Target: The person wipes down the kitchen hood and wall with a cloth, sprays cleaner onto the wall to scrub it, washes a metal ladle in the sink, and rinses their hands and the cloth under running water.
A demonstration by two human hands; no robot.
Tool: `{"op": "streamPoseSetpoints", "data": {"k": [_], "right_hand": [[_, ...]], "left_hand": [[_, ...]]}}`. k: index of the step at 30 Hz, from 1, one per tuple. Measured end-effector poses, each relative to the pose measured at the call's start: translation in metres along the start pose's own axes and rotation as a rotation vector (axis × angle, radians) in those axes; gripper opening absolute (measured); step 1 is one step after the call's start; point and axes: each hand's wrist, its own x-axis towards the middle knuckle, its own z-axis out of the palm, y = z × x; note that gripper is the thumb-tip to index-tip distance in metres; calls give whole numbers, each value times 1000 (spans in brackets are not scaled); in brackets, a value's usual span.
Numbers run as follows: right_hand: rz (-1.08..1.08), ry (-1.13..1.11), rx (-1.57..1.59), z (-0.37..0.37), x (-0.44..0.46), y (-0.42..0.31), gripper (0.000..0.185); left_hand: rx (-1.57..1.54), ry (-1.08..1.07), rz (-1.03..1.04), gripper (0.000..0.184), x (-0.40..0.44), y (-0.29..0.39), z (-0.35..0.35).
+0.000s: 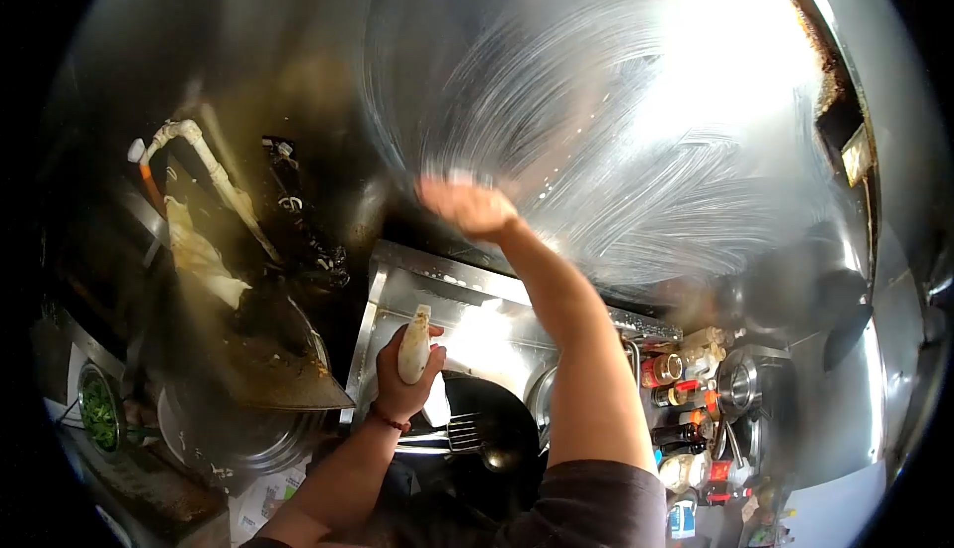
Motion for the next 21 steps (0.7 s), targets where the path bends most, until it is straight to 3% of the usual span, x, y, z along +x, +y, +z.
{"op": "streamPoseSetpoints", "data": {"k": [1, 2, 3, 4, 5, 7, 10, 12, 13, 14, 15, 16, 17, 18, 20, 21], "right_hand": [[49, 149, 270, -22, -18, 12, 52], [-42, 106, 429, -2, -37, 20, 51], [-155, -6, 837, 40, -49, 26, 51], [-94, -265, 1500, 97, -50, 33, 51], [48, -448, 1701, 154, -49, 36, 51], [449, -618, 1661, 259, -41, 29, 51], [1062, -515, 1419, 355, -3, -2, 50], [1093, -345, 1324, 358, 57, -34, 50], [1232, -441, 1485, 333, 124, -14, 47], [1306, -609, 1673, 326, 154, -44, 45], [1061, -679, 1670, 318, 197, -15, 45], [873, -511, 1437, 311, 215, -36, 47], [539, -574, 1229, 306, 234, -64, 47], [698, -275, 2015, 291, 239, -34, 48], [645, -201, 2040, 284, 208, 18, 43], [1029, -417, 2468, 286, 171, 13, 44]], "left_hand": [[72, -23, -2, 22, -5, -3, -4], [137, -42, 7, 23, -4, -4, -5], [185, -33, 111, 25, -5, 8, -4], [204, -70, 177, 26, -6, 12, -5], [160, -93, 145, 25, -7, 16, -5], [103, -110, 77, 23, -13, 19, -8], [116, -103, 72, 23, -4, 22, -8], [78, -74, 53, 23, -3, 18, -5], [71, -58, 55, 24, -3, 13, -3], [33, -53, 24, 24, -4, 9, 0], [73, -50, 49, 25, -3, 7, 1], [108, -51, 72, 25, -3, 6, 3], [126, -64, 55, 25, -3, 6, 5], [146, -80, 41, 26, -1, 6, 5], [195, -73, 65, 26, -1, 1, 4], [181, -64, 74, 26, -1, 2, 3]]}}
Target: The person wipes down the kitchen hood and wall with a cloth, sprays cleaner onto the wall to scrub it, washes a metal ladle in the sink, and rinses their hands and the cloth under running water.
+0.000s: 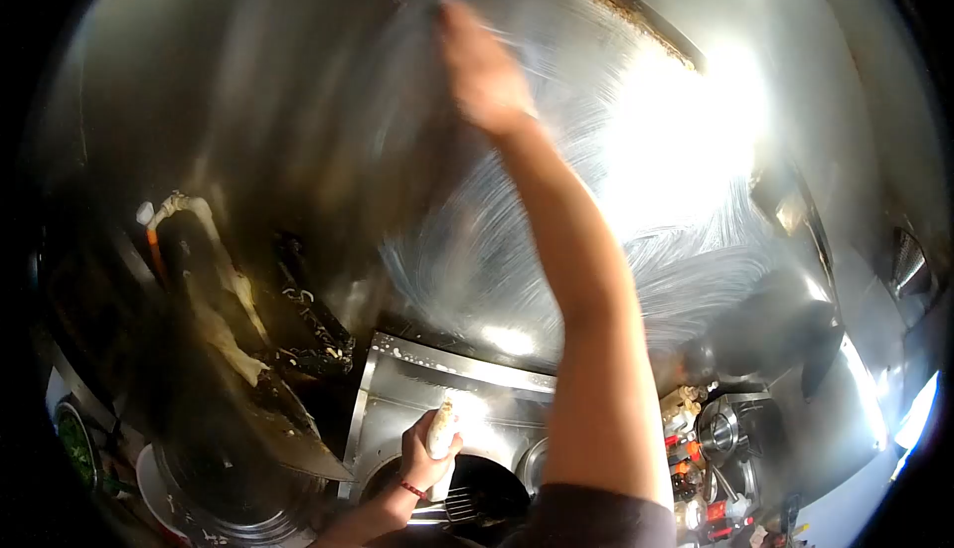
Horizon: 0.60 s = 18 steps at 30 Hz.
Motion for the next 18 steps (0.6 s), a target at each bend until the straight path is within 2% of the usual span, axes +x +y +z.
{"op": "streamPoseSetpoints", "data": {"k": [1, 2, 3, 4, 5, 6, 8, 10, 11, 12, 13, 14, 15, 16, 17, 18], "right_hand": [[59, 32, -401, -36, -27, 16, 46], [79, 126, -541, -66, -48, 36, 44], [163, 333, -393, -93, -72, 66, 43], [227, 614, 141, -111, -90, 95, 42], [221, 813, 452, -121, -95, 107, 40], [378, 920, 402, -121, -80, 96, 41], [-250, 923, -53, -72, -48, 136, 41], [103, 551, -566, -2, 29, 68, 47], [135, 433, -358, 18, 64, 22, 46], [96, 377, -319, 34, 85, -5, 44], [73, 195, -299, 38, 93, -28, 40], [-290, 203, -317, 56, 85, -8, 34], [-484, 40, -220, 74, 47, 23, 34], [-651, -157, -101, 85, 14, 34, 35], [-723, -244, -286, 73, -39, 45, 41], [-809, -327, -457, 52, -87, 37, 47]], "left_hand": [[-15, 12, -1, 26, -3, 2, -2], [-64, 29, 6, 26, -4, 2, -3], [-63, -5, -29, 26, -5, 10, -9], [-77, 22, 17, 25, -6, 12, -10], [-90, 50, 66, 23, -4, 12, -12], [-97, 53, 67, 23, -2, 11, -14], [-156, 100, 42, 23, 3, 9, -13], [-190, 153, 14, 22, 14, 8, -20], [-194, 183, 20, 22, 22, 8, -23], [-165, 245, 75, 21, 37, 15, -26], [-210, 290, 98, 21, 53, 24, -29], [-334, 343, 99, 21, 70, 38, -30], [-271, 377, 233, 24, 92, 49, -34], [-399, 387, 266, 27, 112, 68, -36], [-427, 435, 318, 28, 134, 80, -37], [-227, 457, 329, 25, 153, 99, -48]]}}
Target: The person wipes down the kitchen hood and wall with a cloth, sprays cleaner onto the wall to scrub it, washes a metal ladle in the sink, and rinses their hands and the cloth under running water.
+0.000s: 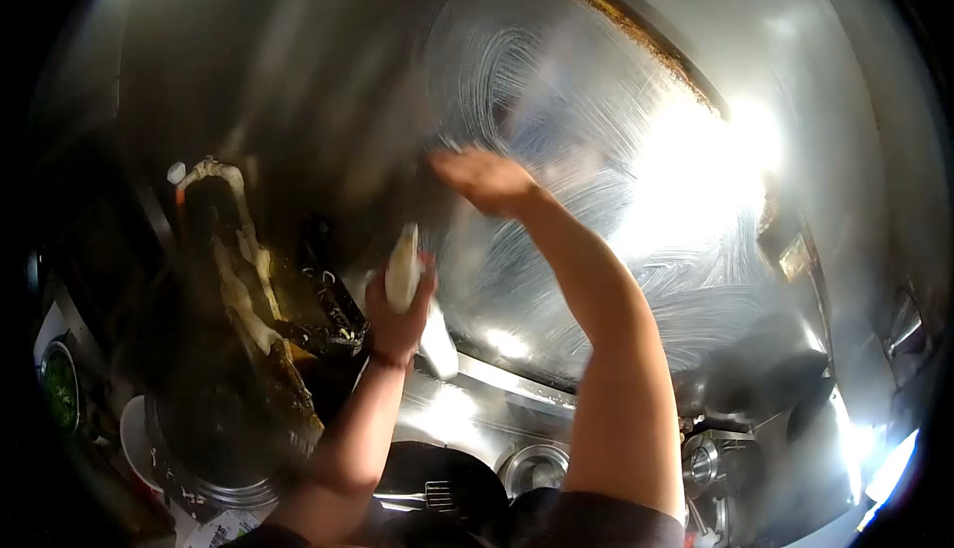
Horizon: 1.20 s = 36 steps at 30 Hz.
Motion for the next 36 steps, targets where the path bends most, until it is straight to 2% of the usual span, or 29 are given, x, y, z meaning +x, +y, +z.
{"op": "streamPoseSetpoints", "data": {"k": [1, 2, 3, 4, 5, 7, 8, 9, 10, 11, 13, 15, 17, 18, 20, 21, 22, 23, 25, 26, 27, 29, 31, 32, 33, 34, 36], "right_hand": [[12, -127, -40, -20, -30, -9, 45], [115, -180, -84, -47, -55, 2, 45], [301, -151, -139, -78, -73, 21, 44], [517, -52, -200, -106, -87, 46, 45], [736, 108, -255, -127, -100, 72, 46], [1106, 489, -270, -140, -112, 97, 49], [1146, 566, -271, -138, -102, 93, 51], [1069, 540, -282, -126, -89, 84, 54], [802, 448, -305, -112, -79, 72, 58], [883, 243, -323, -110, -49, 54, 58], [762, 279, -361, -121, -14, 68, 56], [614, 406, -320, -118, 36, 113, 49], [630, 334, -456, -89, 88, 127, 43], [588, 423, -111, -51, 98, 127, 40], [394, 303, -88, 13, 122, 79, 35], [257, 93, -398, 28, 127, 30, 33], [288, 262, 546, 56, 109, -15, 32], [-8, 365, 1006, 85, 90, -51, 33], [-246, 88, 945, 75, 34, -130, 37], [-171, -254, 412, 48, -4, -155, 39], [-94, -388, 226, 25, -10, -135, 39], [174, -213, 44, -23, 29, -34, 39], [320, 70, -191, -58, 82, 67, 39], [348, 225, -293, -69, 108, 103, 39], [383, 338, -370, -73, 133, 126, 39], [457, 408, -381, -69, 157, 136, 41], [503, 350, -243, -28, 177, 88, 45]], "left_hand": [[-225, 58, 93, 22, 26, -3, 17], [-244, 79, 137, 16, 51, 8, 27], [-89, 92, 167, 13, 73, 26, 26], [-66, 126, 30, 13, 98, 26, 31], [-173, 142, -53, 14, 115, 39, 31], [-367, 113, 113, 14, 136, 49, 44], [-304, 42, 182, 13, 137, 57, 51], [-235, -30, 249, 13, 136, 65, 58], [-158, -74, 205, 11, 130, 65, 68], [-55, -100, 215, 11, 118, 66, 71], [-35, -83, 252, 12, 97, 41, 68], [-308, -71, 8, 14, 60, -30, 59], [-105, -159, 20, 16, -3, -7, 16], [-163, -134, -34, 16, -36, -37, 11], [135, -184, -72, 24, -93, -44, -14], [271, -246, -96, 28, -119, -56, -25], [329, -257, -175, 31, -139, -65, -33], [382, -272, -256, 34, -153, -70, -41], [374, -336, -345, 34, -165, -86, -48], [320, -343, -403, 33, -168, -85, -52], [271, -354, -449, 31, -165, -85, -56], [269, -430, -468, 32, -160, -80, -55], [287, -373, -175, 37, -166, -79, -51], [342, -543, -288, 45, -153, -60, -53], [340, -516, -255, 48, -152, -58, -51], [355, -485, -189, 41, -153, -63, -52], [381, -410, -125, 35, -161, -87, -50]]}}
